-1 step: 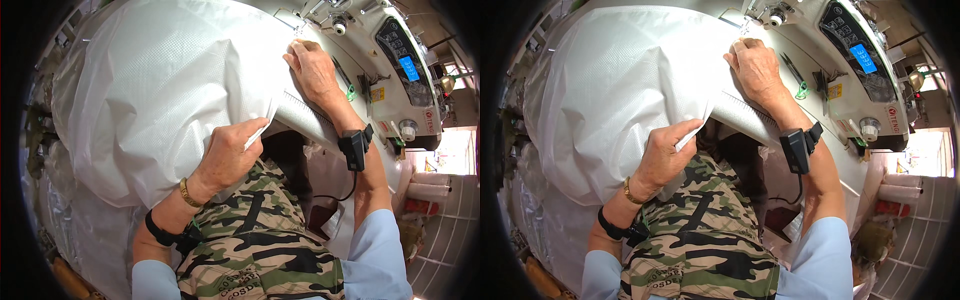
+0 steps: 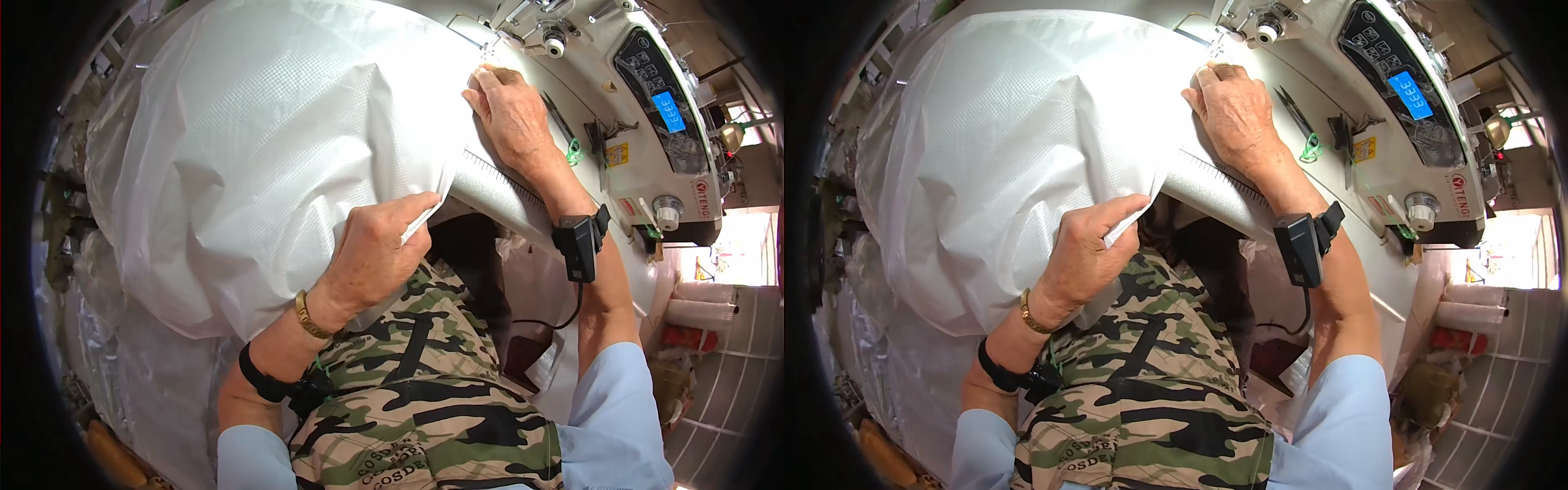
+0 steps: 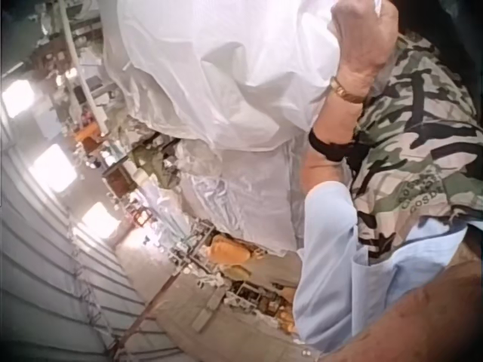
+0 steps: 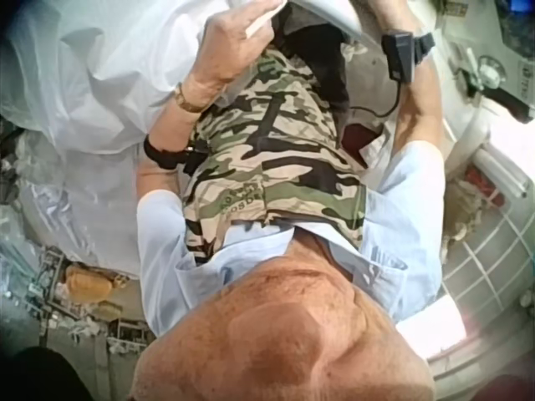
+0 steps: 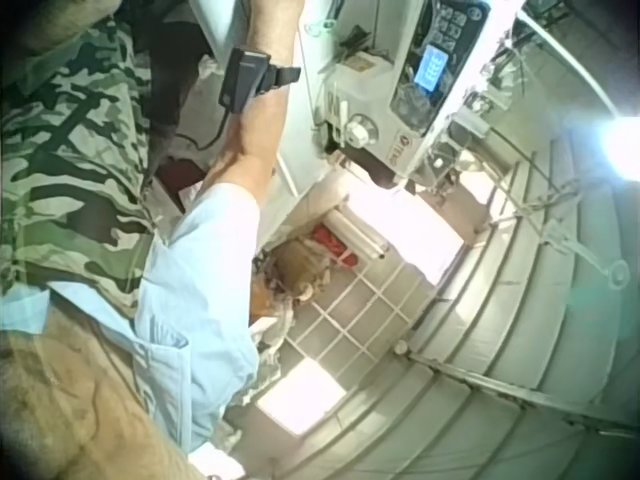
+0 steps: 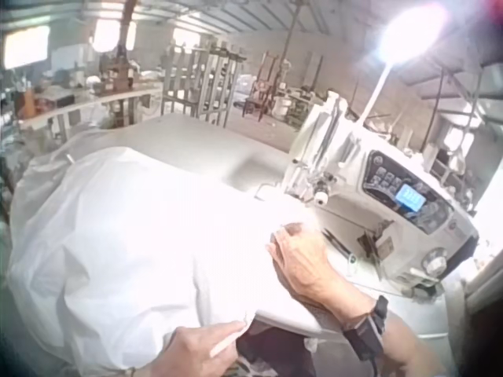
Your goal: Sewing and folding white plastic sheets using an industrial sewing machine.
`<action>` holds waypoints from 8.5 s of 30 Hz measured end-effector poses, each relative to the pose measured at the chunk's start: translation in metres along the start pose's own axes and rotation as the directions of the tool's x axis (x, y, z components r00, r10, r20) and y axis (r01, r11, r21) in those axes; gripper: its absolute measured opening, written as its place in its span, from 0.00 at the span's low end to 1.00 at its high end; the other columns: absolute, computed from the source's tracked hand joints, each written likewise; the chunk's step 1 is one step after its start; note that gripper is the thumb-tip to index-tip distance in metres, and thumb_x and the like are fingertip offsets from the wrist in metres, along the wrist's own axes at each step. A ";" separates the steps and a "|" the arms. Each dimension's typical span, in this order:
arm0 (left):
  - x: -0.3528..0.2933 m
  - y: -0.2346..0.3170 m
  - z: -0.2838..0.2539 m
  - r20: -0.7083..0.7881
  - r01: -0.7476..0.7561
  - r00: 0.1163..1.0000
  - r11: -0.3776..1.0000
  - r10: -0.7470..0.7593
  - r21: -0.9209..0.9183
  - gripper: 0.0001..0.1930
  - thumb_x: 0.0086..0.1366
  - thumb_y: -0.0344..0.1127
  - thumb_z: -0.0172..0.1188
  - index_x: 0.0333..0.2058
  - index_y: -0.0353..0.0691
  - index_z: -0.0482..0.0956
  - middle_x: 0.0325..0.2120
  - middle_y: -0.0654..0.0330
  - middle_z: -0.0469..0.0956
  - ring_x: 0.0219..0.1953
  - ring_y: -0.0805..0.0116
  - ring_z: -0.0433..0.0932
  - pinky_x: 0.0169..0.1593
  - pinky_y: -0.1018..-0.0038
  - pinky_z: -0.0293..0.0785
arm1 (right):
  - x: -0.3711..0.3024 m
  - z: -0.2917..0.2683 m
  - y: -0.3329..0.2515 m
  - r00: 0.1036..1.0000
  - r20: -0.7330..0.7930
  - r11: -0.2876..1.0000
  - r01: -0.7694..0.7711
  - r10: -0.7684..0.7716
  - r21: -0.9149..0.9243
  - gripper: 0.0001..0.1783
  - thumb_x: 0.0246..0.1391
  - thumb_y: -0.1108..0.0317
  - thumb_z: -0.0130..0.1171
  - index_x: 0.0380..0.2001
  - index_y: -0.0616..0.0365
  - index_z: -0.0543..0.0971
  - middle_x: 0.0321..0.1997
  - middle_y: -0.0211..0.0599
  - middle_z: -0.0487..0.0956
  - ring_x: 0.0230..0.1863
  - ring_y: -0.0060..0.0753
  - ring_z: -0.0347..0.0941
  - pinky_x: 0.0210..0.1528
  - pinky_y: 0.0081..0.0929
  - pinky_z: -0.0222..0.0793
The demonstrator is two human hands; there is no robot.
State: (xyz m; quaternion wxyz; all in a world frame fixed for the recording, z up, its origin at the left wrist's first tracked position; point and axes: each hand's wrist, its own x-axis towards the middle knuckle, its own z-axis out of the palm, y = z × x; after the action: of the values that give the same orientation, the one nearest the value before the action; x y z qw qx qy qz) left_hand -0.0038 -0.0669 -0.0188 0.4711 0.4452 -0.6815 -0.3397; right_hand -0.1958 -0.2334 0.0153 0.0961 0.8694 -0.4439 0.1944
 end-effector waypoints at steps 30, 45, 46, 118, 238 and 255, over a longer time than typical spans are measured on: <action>0.041 0.026 0.026 0.209 -0.361 0.922 0.529 0.325 0.768 0.05 0.52 0.24 0.55 0.21 0.39 0.69 0.19 0.57 0.72 0.23 0.59 0.78 0.24 0.67 0.73 | -0.026 -0.010 0.006 0.996 -0.079 0.956 -0.020 0.045 0.293 0.12 0.60 0.64 0.54 0.41 0.56 0.81 0.44 0.38 0.77 0.50 0.40 0.71 0.54 0.38 0.64; 0.133 0.012 0.023 0.345 -0.377 0.926 0.457 0.154 0.806 0.02 0.51 0.22 0.56 0.23 0.35 0.74 0.20 0.47 0.78 0.26 0.49 0.81 0.32 0.60 0.78 | -0.022 0.004 0.014 0.994 0.004 0.971 -0.106 0.107 0.217 0.22 0.61 0.57 0.49 0.50 0.59 0.79 0.57 0.53 0.73 0.59 0.50 0.65 0.63 0.45 0.57; 0.141 0.010 0.024 0.345 -0.390 0.921 0.460 0.182 0.798 0.01 0.52 0.23 0.57 0.23 0.34 0.75 0.20 0.46 0.78 0.27 0.48 0.81 0.32 0.60 0.78 | -0.022 0.006 0.015 0.993 -0.024 0.973 -0.105 0.112 0.207 0.21 0.61 0.57 0.49 0.50 0.59 0.79 0.57 0.53 0.73 0.60 0.50 0.65 0.64 0.45 0.56; 0.105 -0.087 -0.133 0.173 -0.231 0.970 0.876 0.172 0.424 0.32 0.67 0.59 0.55 0.58 0.40 0.74 0.59 0.54 0.73 0.64 0.59 0.67 0.66 0.66 0.61 | -0.251 -0.076 -0.050 0.694 0.717 -0.028 -0.717 0.062 0.697 0.18 0.57 0.62 0.60 0.19 0.65 0.78 0.24 0.34 0.80 0.27 0.27 0.75 0.31 0.27 0.68; -0.073 0.076 -0.032 0.076 0.450 0.871 0.726 -0.485 -0.520 0.05 0.65 0.31 0.64 0.32 0.37 0.80 0.24 0.74 0.75 0.27 0.88 0.68 0.31 0.89 0.65 | -0.261 -0.013 -0.084 0.679 0.302 0.322 -0.630 0.669 0.707 0.13 0.59 0.63 0.59 0.37 0.65 0.77 0.30 0.43 0.75 0.31 0.30 0.73 0.37 0.30 0.69; -0.067 0.081 -0.029 0.214 0.221 0.957 0.970 -0.195 -0.104 0.06 0.66 0.27 0.54 0.32 0.31 0.77 0.22 0.68 0.71 0.25 0.84 0.66 0.29 0.82 0.65 | -0.165 -0.100 -0.172 0.978 -0.002 0.625 0.135 -0.208 0.769 0.12 0.55 0.70 0.61 0.23 0.60 0.69 0.21 0.42 0.70 0.25 0.48 0.70 0.29 0.40 0.65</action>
State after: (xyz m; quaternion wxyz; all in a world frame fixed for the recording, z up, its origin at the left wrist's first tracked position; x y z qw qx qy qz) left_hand 0.0113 0.0240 0.0392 0.3883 0.4469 -0.6522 -0.4735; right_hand -0.1696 0.0232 0.0368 -0.2817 0.8740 -0.2390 0.3157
